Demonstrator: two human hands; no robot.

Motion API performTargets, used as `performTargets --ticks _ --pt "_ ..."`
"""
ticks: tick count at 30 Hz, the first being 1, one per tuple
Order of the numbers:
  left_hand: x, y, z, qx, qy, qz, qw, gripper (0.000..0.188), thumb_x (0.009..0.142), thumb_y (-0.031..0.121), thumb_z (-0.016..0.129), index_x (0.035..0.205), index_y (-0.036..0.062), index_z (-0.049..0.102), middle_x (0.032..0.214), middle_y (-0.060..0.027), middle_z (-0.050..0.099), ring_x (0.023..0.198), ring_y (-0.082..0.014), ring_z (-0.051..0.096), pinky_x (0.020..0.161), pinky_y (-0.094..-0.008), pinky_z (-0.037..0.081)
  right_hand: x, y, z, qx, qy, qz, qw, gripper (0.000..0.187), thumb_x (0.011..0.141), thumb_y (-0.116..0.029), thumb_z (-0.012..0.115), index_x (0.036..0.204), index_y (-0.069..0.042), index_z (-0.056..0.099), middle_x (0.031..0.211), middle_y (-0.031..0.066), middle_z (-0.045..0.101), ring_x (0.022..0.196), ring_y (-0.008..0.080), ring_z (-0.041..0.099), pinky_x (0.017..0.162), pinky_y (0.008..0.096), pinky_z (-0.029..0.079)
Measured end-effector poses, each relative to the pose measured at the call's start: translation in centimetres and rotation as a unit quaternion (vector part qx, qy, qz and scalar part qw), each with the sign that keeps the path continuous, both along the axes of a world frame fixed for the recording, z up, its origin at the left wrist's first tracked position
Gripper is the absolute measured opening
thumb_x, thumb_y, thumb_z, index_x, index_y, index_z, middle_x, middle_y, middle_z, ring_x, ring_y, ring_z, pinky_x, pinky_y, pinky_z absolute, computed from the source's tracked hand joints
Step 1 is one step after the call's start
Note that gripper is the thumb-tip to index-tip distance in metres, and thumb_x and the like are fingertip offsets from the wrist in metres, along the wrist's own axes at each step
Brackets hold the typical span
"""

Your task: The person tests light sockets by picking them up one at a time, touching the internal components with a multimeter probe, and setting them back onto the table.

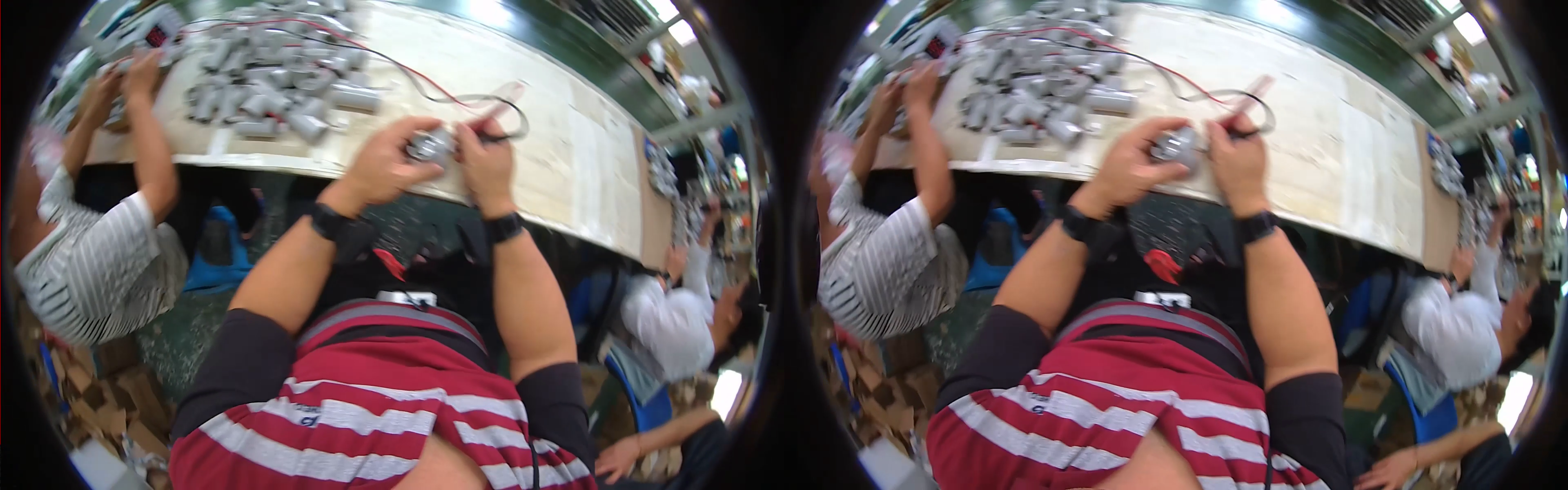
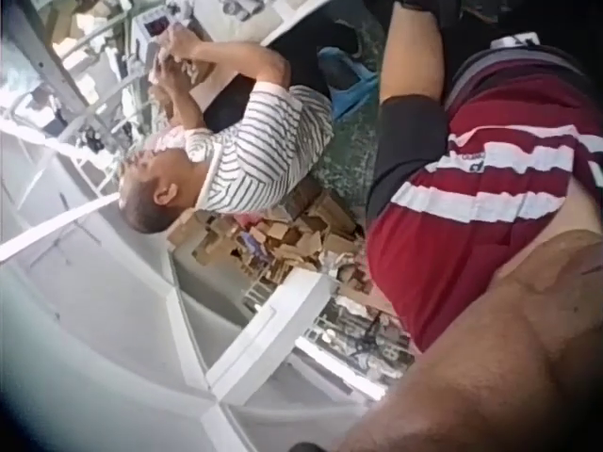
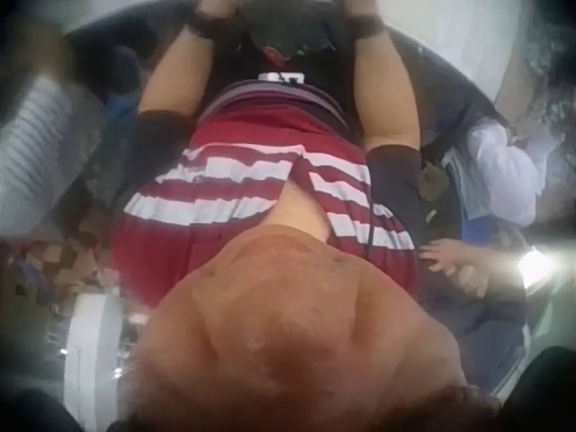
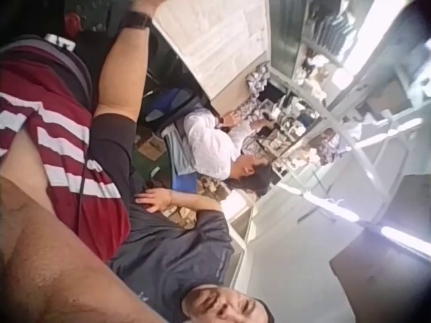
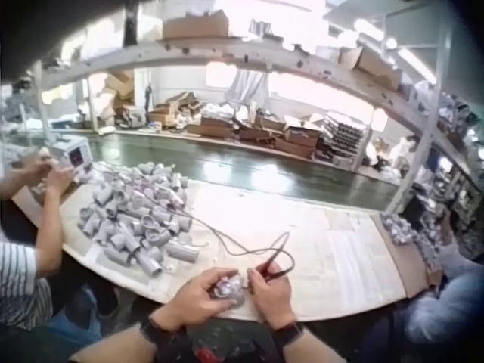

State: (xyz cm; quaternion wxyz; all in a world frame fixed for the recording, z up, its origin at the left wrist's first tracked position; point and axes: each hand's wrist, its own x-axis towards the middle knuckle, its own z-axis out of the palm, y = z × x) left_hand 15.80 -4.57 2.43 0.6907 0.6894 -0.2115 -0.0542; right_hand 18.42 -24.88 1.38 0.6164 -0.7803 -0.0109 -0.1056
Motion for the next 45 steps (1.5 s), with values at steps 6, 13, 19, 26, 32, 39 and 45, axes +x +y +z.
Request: performTargets --ticks 6,13,19,26,32,39,45 --pt "-0.3 -1.1 0.2 0.000 -0.063 0.002 0.998 0.064 0.084 0.005 0.082 0.142 0.0060 0.056 0.122 -0.0043 0.061 0.106 -0.0125 0.062 0.089 -0.0281 0.054 -1.3 -0.3 1.0 0.049 0.027 -0.001 0.998 0.015 0.098 -0.018 0.071 0.098 -0.003 0.067 0.077 0.0033 0.069 0.064 0.0098 0.063 0.056 0.0244 0.049" --pt "-0.4 -0.5 0.9 0.047 -0.098 0.027 0.994 0.061 0.085 0.008 0.080 0.142 0.0057 0.057 0.126 -0.0071 0.060 0.105 -0.0145 0.062 0.087 -0.0285 0.054 -1.2 0.5 1.7 0.070 0.014 0.013 0.997 0.016 0.099 -0.017 0.071 0.100 -0.003 0.065 0.076 0.0036 0.068 0.062 0.0096 0.062 0.056 0.0240 0.049" --pt "-0.6 -0.6 0.8 0.058 -0.121 0.046 0.990 0.061 0.085 0.010 0.079 0.142 0.0068 0.057 0.124 -0.0100 0.061 0.105 -0.0182 0.063 0.089 -0.0316 0.055 -1.0 0.1 1.3 0.056 0.016 0.013 0.998 0.017 0.098 -0.017 0.071 0.098 -0.001 0.065 0.079 0.0048 0.070 0.062 0.0102 0.062 0.055 0.0245 0.049" --pt "-2.5 -0.2 0.7 0.120 -0.218 0.112 0.962 0.062 0.081 0.010 0.083 0.138 0.0070 0.059 0.119 -0.0136 0.064 0.108 -0.0250 0.065 0.094 -0.0367 0.053 -1.2 -0.6 1.1 0.110 0.029 0.011 0.993 0.015 0.100 -0.017 0.069 0.101 -0.003 0.064 0.080 0.0060 0.069 0.061 0.0110 0.061 0.053 0.0238 0.047" --pt "-4.5 6.9 5.0 0.067 -0.236 0.295 0.924 0.060 0.078 0.011 0.086 0.130 0.0038 0.056 0.116 -0.0153 0.063 0.102 -0.0324 0.064 0.095 -0.0379 0.051 -1.0 -2.6 1.1 0.272 0.029 0.020 0.962 0.013 0.102 -0.017 0.067 0.103 -0.005 0.063 0.084 0.0088 0.070 0.063 0.0130 0.060 0.052 0.0251 0.046" --pt "0.9 20.2 3.3 0.068 -0.106 0.572 0.811 0.056 0.079 0.008 0.082 0.125 0.0001 0.050 0.113 -0.0154 0.062 0.102 -0.0249 0.063 0.092 -0.0365 0.052 -1.3 -2.1 1.1 0.218 0.043 0.044 0.974 0.013 0.102 -0.017 0.067 0.103 -0.005 0.062 0.085 0.0085 0.069 0.065 0.0131 0.060 0.053 0.0250 0.046" --pt "1.7 22.7 1.6 0.072 -0.104 0.614 0.779 0.051 0.077 0.009 0.082 0.119 -0.0003 0.053 0.108 -0.0166 0.064 0.101 -0.0276 0.064 0.092 -0.0378 0.052 -1.5 -1.6 1.4 0.215 0.045 0.045 0.974 0.013 0.102 -0.017 0.067 0.104 -0.005 0.063 0.085 0.0084 0.070 0.065 0.0128 0.060 0.054 0.0248 0.047"
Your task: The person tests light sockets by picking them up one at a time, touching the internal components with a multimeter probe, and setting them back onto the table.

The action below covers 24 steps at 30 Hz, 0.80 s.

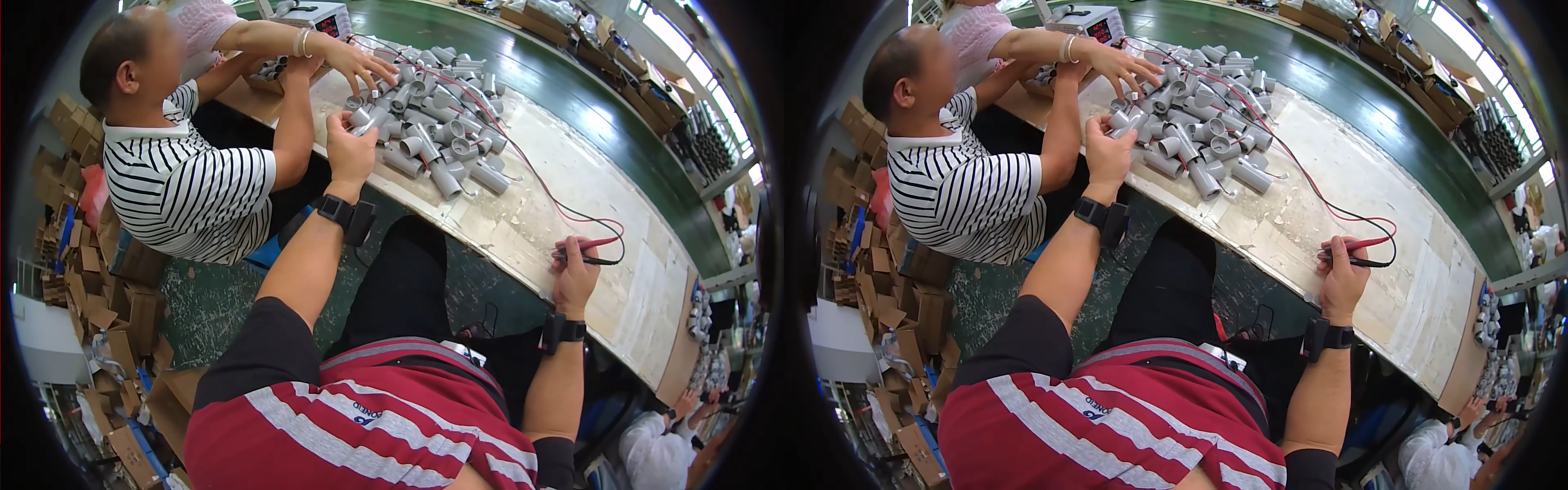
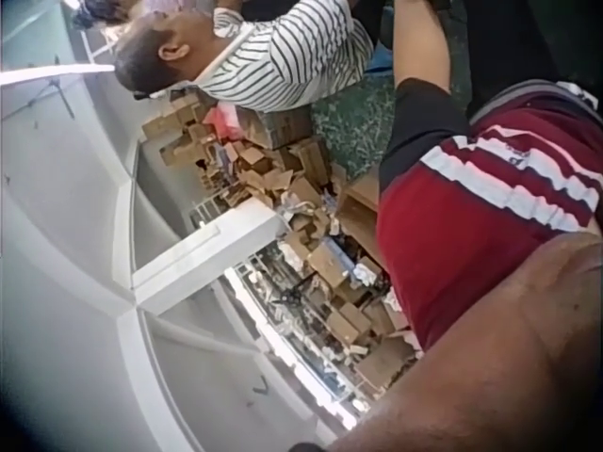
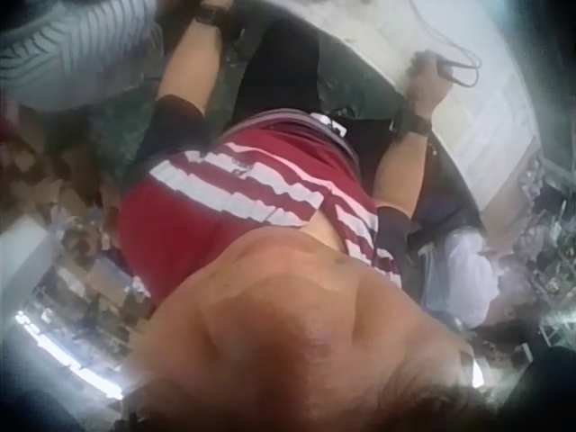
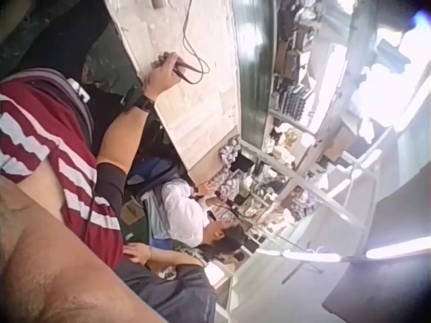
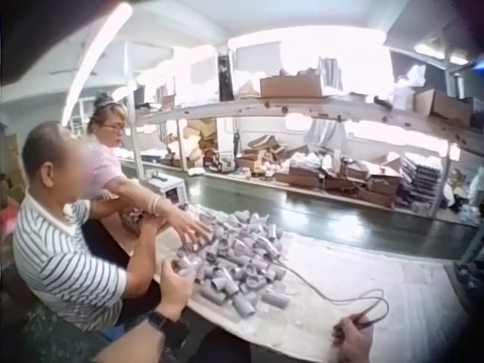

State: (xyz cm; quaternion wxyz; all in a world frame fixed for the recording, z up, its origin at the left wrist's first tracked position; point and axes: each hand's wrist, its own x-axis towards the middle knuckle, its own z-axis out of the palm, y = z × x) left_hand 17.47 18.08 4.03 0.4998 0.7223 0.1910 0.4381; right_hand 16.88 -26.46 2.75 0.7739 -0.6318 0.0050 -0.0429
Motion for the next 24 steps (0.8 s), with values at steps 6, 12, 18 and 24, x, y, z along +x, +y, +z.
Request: performTargets --ticks 6,12,18,24 --pt "2.9 2.0 1.0 0.158 0.047 0.034 0.986 0.050 0.075 0.009 0.083 0.116 0.0015 0.055 0.104 -0.0187 0.066 0.099 -0.0356 0.066 0.090 -0.0414 0.053 0.1 0.4 -0.4 -0.012 -0.001 -0.002 1.000 0.013 0.101 -0.016 0.067 0.104 -0.004 0.063 0.085 0.0085 0.070 0.063 0.0123 0.059 0.052 0.0248 0.047" --pt "8.9 4.2 0.4 0.349 0.060 0.006 0.935 0.043 0.080 0.012 0.078 0.118 0.0023 0.059 0.117 -0.0231 0.066 0.109 -0.0422 0.062 0.096 -0.0473 0.049 -0.2 -0.5 0.9 -0.046 0.011 -0.025 0.999 0.013 0.101 -0.019 0.067 0.100 -0.006 0.064 0.080 0.0054 0.068 0.061 0.0105 0.058 0.051 0.0239 0.045" --pt "11.7 7.4 -4.4 0.335 0.075 -0.127 0.931 0.055 0.089 0.007 0.054 0.142 -0.0014 0.053 0.141 -0.0222 0.057 0.136 -0.0368 0.049 0.119 -0.0436 0.034 0.2 -0.2 -0.8 -0.096 0.061 -0.027 0.993 0.022 0.098 -0.023 0.065 0.080 -0.011 0.060 0.068 -0.0036 0.056 0.058 0.0071 0.051 0.051 0.0266 0.040" --pt "13.5 9.0 -4.6 0.330 0.071 -0.233 0.912 0.074 0.090 0.000 0.049 0.161 0.0042 0.029 0.164 -0.0190 0.036 0.153 -0.0312 0.031 0.126 -0.0376 0.020 0.2 -0.1 -0.1 -0.026 0.041 -0.011 0.999 0.015 0.096 -0.020 0.071 0.094 -0.006 0.065 0.075 0.0026 0.066 0.060 0.0092 0.060 0.050 0.0239 0.047"
